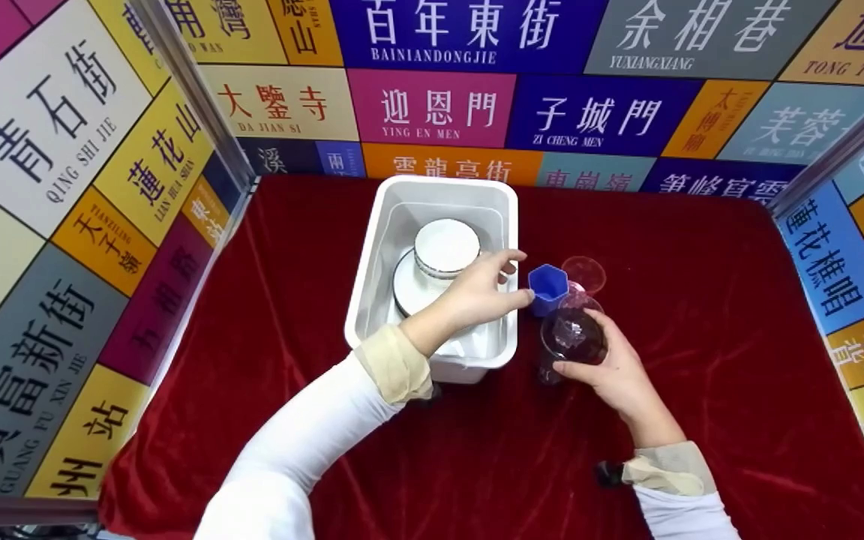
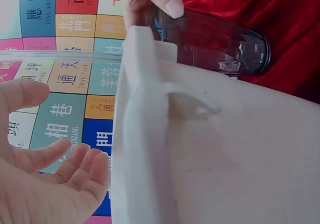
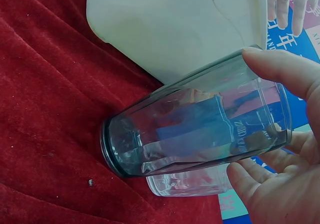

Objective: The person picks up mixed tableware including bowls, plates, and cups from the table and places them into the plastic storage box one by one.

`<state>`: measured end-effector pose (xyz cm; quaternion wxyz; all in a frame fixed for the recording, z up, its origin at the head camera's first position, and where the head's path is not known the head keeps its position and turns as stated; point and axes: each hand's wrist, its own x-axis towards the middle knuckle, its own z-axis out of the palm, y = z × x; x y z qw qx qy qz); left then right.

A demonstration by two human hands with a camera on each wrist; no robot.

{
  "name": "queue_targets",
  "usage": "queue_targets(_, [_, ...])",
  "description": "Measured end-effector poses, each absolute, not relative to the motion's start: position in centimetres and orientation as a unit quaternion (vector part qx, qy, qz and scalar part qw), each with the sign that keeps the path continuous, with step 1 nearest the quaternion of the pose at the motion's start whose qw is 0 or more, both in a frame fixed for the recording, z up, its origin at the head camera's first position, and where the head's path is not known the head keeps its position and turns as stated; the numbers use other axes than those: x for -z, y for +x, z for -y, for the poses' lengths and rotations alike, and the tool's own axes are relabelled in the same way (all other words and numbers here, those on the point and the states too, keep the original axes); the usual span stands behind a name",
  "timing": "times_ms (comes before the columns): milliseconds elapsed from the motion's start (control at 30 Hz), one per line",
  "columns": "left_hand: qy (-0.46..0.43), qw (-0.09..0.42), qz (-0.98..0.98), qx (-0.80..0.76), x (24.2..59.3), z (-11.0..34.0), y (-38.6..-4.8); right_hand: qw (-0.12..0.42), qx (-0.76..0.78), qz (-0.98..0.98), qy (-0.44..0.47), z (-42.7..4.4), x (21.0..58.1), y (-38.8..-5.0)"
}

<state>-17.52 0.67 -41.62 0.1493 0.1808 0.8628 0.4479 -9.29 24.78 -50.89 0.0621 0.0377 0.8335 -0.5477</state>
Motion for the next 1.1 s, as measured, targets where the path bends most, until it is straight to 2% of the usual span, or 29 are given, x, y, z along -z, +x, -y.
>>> queue_targets(600, [0.289,0.177,-0.838,-0.428,42.0,-1.0,-17.1,0.061,0.561,-0.826,0.020,-24.5,47.3,-8.6])
queue_targets(833, [0.330,0.168,-0.830,-0.417,42.1,-1.1,-16.8,0.062,0.572,-0.818,0.013,-24.3,45.9,-8.1])
queue_targets(1100, [0.351,0.188,-0.822,-0.407,42.3,-1.4,-16.7,0.061,0.568,-0.821,0.008,-24.0,44.6,-7.7])
